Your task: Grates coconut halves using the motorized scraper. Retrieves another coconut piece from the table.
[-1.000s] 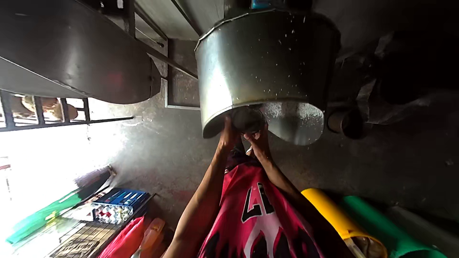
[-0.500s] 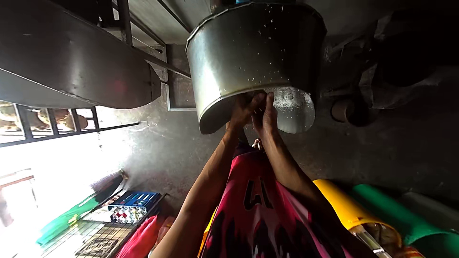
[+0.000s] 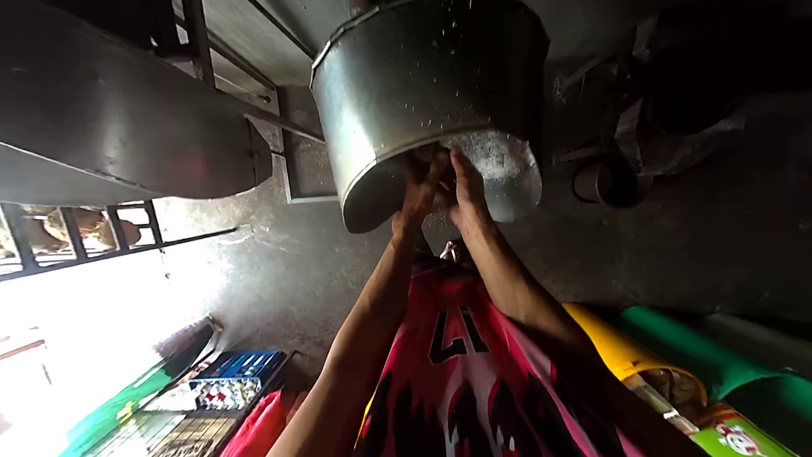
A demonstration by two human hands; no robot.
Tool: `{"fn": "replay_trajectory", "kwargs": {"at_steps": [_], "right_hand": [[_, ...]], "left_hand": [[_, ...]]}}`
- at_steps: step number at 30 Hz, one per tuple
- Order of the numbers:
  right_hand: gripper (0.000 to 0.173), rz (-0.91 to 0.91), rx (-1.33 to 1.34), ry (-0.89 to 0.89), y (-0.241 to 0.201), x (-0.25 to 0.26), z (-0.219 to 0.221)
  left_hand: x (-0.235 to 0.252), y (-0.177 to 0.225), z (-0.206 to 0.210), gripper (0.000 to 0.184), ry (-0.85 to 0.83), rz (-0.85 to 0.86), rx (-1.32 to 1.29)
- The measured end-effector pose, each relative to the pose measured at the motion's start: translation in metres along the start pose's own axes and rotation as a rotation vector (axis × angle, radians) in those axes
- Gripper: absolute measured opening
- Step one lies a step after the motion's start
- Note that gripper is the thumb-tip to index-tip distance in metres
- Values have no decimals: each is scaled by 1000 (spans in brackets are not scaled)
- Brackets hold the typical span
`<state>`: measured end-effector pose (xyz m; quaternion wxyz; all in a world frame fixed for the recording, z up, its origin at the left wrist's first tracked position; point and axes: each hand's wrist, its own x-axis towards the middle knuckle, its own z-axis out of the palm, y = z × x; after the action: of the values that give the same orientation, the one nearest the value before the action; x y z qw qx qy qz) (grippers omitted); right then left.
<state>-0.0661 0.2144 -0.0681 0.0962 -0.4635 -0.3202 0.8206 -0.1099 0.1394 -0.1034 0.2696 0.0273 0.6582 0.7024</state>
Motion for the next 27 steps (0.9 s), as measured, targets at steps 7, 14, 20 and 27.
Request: {"fn": "replay_trajectory", "kwargs": {"at_steps": [7, 14, 20, 27], "right_hand": [[81, -307, -395, -122, 39, 2, -35], [107, -277, -433, -198, 70, -17, -47], [36, -30, -165, -6, -5, -24, 6], [46, -42, -328, -7, -16, 2, -15]], "left_hand": [[-11, -40, -29, 55, -96, -217, -357], [-50, -43, -62, 100, -37, -157, -276], [-31, 20, -14, 71, 10, -118, 6], [-24, -15, -18, 79, -82, -215, -54]]}}
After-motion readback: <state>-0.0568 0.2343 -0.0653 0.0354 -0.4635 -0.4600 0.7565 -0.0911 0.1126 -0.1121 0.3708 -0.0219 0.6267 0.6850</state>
